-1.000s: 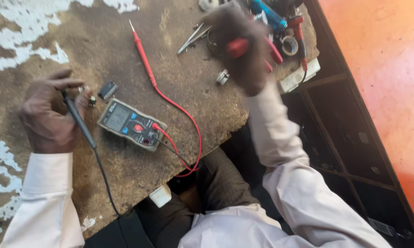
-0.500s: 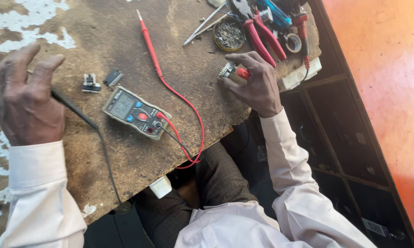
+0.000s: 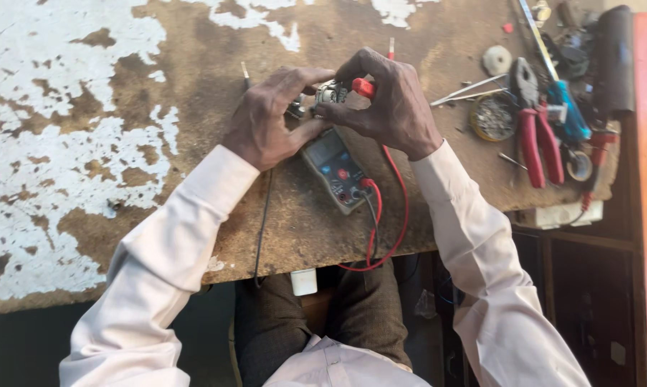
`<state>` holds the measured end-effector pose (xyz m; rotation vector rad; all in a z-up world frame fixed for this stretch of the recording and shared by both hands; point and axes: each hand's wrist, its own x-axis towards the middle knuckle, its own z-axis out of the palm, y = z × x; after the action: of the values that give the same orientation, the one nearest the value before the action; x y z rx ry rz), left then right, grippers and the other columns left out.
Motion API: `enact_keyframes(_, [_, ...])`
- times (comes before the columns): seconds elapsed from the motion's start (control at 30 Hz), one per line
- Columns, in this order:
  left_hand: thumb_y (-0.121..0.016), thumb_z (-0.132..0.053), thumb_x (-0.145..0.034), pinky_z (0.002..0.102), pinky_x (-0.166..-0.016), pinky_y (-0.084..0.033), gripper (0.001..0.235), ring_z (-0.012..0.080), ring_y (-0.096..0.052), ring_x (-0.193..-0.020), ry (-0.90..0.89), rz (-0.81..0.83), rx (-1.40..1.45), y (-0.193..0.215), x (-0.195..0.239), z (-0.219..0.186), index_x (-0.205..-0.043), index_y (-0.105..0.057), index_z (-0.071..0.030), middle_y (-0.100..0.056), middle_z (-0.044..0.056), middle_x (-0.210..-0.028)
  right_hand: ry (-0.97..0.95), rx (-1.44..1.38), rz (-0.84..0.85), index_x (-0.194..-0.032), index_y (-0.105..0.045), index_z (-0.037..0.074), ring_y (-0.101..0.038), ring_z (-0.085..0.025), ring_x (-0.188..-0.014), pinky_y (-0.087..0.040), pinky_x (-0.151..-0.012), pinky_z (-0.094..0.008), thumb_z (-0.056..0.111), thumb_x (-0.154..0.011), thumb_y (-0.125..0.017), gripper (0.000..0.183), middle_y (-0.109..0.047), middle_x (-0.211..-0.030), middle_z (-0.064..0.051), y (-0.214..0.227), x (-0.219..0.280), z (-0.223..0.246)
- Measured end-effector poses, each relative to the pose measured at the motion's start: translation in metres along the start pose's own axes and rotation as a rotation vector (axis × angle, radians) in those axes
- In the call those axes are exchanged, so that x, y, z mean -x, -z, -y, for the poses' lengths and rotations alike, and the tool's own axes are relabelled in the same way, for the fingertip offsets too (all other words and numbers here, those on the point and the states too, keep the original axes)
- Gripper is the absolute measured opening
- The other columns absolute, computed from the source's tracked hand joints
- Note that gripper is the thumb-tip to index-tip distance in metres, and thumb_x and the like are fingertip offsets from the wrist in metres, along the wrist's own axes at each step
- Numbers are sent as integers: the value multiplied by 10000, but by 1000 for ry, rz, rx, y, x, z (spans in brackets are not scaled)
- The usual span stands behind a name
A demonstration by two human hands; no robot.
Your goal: The person uses a multimeter to test small electronic components on a workbench. They repeatedly touch the multimeter probes to different points on the components, observe the readings, and occasionally use a screwdriver to adjust or inspect the parts.
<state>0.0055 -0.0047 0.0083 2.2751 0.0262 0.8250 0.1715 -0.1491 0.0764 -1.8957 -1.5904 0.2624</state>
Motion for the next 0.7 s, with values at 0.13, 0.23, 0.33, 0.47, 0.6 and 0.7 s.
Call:
enact_keyframes(0.13, [-865, -220, -920, 403, -960, -628, 394, 228, -751, -1087, 180, 24, 93, 2, 3, 9, -1264, -679, -168, -745, 87, -1214, 44, -97, 0, -1104, -696, 43, -753, -197, -891, -593, -801, -353, 319, -888, -919, 415, -754, -977, -85, -13, 2, -18])
enact_keyframes(0.23, [-841, -215, -931, 412, -981, -588, 322, 195, -745, -1050, 322, 55, 110, 4, 7, 12, -1212, -686, -188, -754, 25, -1111, 9, -321, -45, -1191, -671, 27, -717, -203, -915, -583, -817, -328, 209, -1036, -716, 244, -728, -1013, -99, -18, 16, -37])
enact_keyframes(0.33, [-885, -207, -908, 470, -1081, -429, 315, 210, -706, -1061, 172, 36, -59, 6, 5, 12, -1150, -684, -177, -769, 1, -992, -130, -575, -210, -1196, -662, 35, -675, -166, -807, -532, -702, -285, 260, -1109, -530, 276, -740, -1032, -89, -12, 22, -56])
enact_keyframes(0.47, [-893, -223, -896, 430, -1091, -358, 321, 201, -688, -1103, 185, 43, -123, 6, 4, 9, -1132, -676, -201, -753, -40, -931, 52, -712, -409, -1165, -605, 27, -643, -161, -847, -518, -768, -299, 439, -1187, -430, 448, -682, -1094, -82, 4, 20, -75])
enact_keyframes(0.6, [-892, -235, -894, 429, -1102, -345, 324, 185, -692, -1067, 251, 69, -113, 8, 5, 8, -1122, -665, -193, -751, -49, -913, -69, -799, -416, -1153, -559, 55, -704, -139, -683, -548, -596, -279, 381, -1096, -582, 332, -702, -917, -57, 10, 25, -69])
enact_keyframes(0.7, [-889, -251, -912, 442, -1125, -342, 327, 163, -694, -1035, 271, 86, -111, 7, 5, 9, -1147, -667, -206, -757, -45, -936, 45, -705, -284, -1285, -439, 69, -731, -192, -864, -591, -749, -305, 212, -1126, -755, 382, -712, -1021, -124, 9, 27, -52])
